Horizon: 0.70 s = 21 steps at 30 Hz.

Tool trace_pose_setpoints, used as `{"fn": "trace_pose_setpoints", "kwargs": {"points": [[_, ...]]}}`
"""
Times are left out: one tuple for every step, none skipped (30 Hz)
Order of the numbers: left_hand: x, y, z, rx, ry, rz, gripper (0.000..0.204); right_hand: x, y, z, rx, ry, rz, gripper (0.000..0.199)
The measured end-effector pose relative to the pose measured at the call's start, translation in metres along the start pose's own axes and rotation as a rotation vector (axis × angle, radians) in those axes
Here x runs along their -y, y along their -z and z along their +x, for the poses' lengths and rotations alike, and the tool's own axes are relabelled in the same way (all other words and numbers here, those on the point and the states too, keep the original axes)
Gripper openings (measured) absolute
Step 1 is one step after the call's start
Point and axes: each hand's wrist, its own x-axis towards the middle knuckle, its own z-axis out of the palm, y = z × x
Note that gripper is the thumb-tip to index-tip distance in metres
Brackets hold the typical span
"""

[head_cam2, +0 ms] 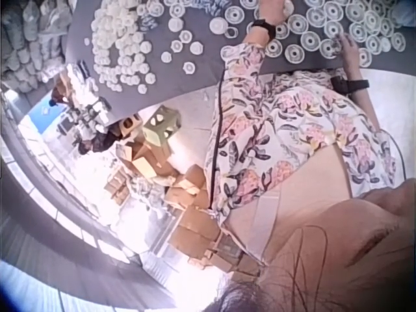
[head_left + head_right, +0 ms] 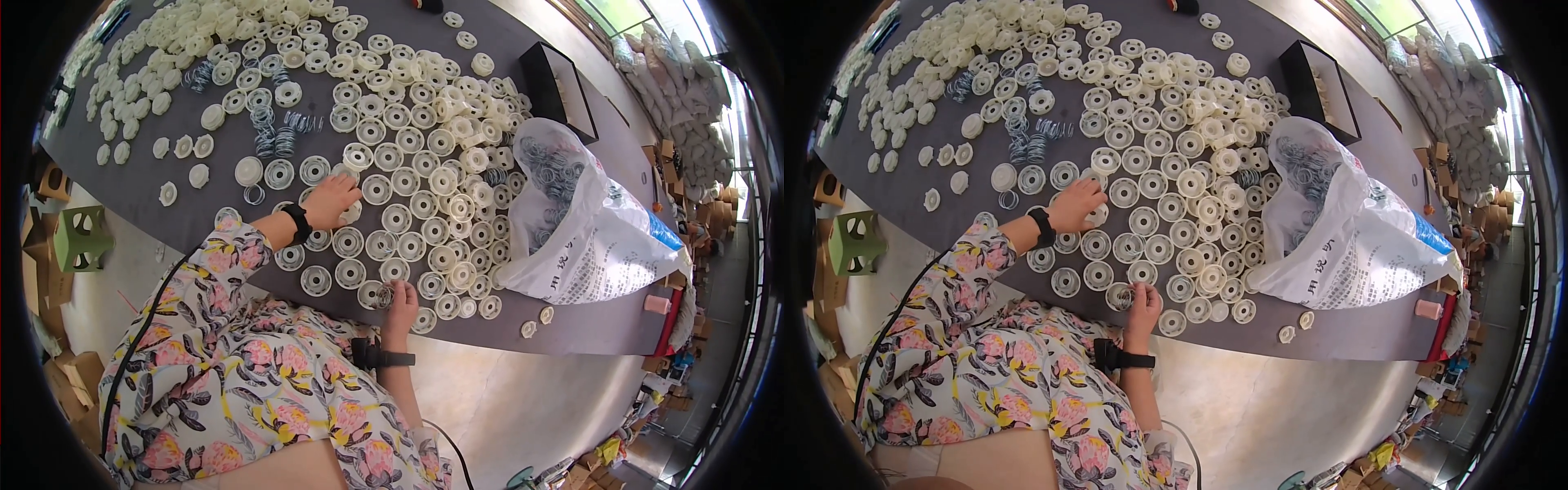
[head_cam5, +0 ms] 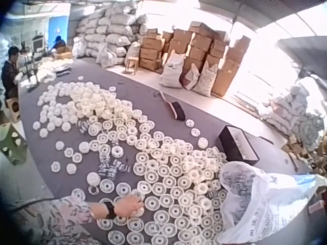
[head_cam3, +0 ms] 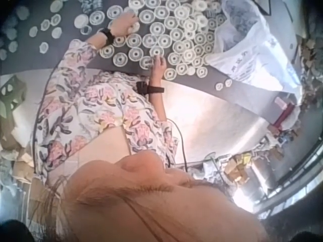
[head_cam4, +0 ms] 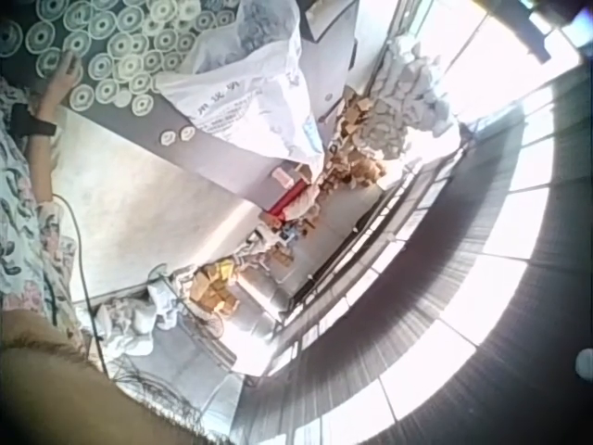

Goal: Assembling small white plastic discs or caps with metal springs or rings at a factory workstation.

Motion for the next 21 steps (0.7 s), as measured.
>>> {"fn": "trace_pose_setpoints", "kwargs": {"points": [[-0.001, -0.001, -0.001, -0.079, -0.013, 0.013, 0.050, 0.000, -0.001, 0.000, 0.000, 0.000, -0.001, 0.019], [-0.002, -0.002, -0.002, -0.157, -0.026, 0.026, 0.045, 0.000, -0.001, 0.000, 0.005, -0.002, 0.006, 0.019], [-0.003, -0.004, -0.003, -0.158, -0.024, 0.025, 0.045, 0.000, -0.001, 0.000, 0.012, -0.006, 0.012, 0.019], [-0.003, -0.005, -0.005, -0.136, -0.028, 0.045, 0.041, 0.000, -0.002, 0.000, 0.014, -0.005, 0.010, 0.019], [-0.003, -0.006, -0.008, -0.114, -0.032, 0.065, 0.038, 0.000, -0.003, 0.001, 0.010, -0.024, 0.019, 0.019], [-0.003, -0.007, -0.011, -0.116, -0.031, 0.065, 0.038, 0.000, -0.004, 0.002, 0.005, -0.042, 0.028, 0.019], [-0.004, -0.008, -0.015, -0.052, 0.006, 0.026, 0.038, 0.001, -0.004, 0.002, 0.007, -0.041, 0.027, 0.019], [-0.005, -0.007, -0.019, 0.012, 0.046, -0.013, 0.038, 0.006, -0.007, 0.000, 0.024, -0.099, 0.072, 0.019], [-0.007, -0.006, -0.021, 0.012, 0.047, -0.013, 0.038, 0.009, -0.009, -0.001, 0.038, -0.157, 0.119, 0.021], [-0.009, -0.005, -0.023, -0.086, -0.005, -0.015, 0.039, 0.010, -0.011, -0.002, 0.039, -0.158, 0.118, 0.021], [-0.011, -0.003, -0.024, -0.184, -0.057, -0.016, 0.040, 0.011, -0.013, -0.002, 0.104, -0.139, 0.203, 0.025], [-0.017, 0.001, -0.024, -0.185, -0.056, -0.017, 0.040, 0.012, -0.015, -0.003, 0.168, -0.118, 0.289, 0.030], [-0.027, 0.007, -0.023, -0.097, -0.055, -0.220, 0.041, 0.012, -0.017, -0.003, 0.171, -0.119, 0.287, 0.030], [-0.037, 0.011, -0.023, -0.008, -0.054, -0.424, 0.042, 0.013, -0.019, -0.002, 0.194, -0.131, 0.308, 0.031], [-0.049, 0.014, -0.025, -0.010, -0.051, -0.422, 0.042, 0.014, -0.021, -0.002, 0.217, -0.141, 0.329, 0.032], [-0.062, 0.015, -0.028, 0.047, -0.070, -0.690, 0.042, 0.018, -0.025, -0.004, 0.220, -0.142, 0.328, 0.032], [-0.070, 0.016, -0.031, 0.104, -0.088, -0.957, 0.043, 0.023, -0.030, -0.006, 0.213, -0.145, 0.277, 0.030], [-0.075, 0.018, -0.032, 0.104, -0.089, -0.959, 0.043, 0.026, -0.032, -0.007, 0.201, -0.148, 0.227, 0.029], [-0.078, 0.019, -0.033, 0.147, -0.101, -0.951, 0.043, 0.027, -0.032, -0.006, 0.199, -0.147, 0.226, 0.029], [-0.080, 0.019, -0.033, 0.190, -0.114, -0.942, 0.042, 0.028, -0.032, -0.005, 0.182, -0.141, 0.178, 0.029], [-0.080, 0.015, -0.034, 0.187, -0.112, -0.942, 0.042, 0.028, -0.032, -0.005, 0.173, -0.135, 0.127, 0.029]]}}
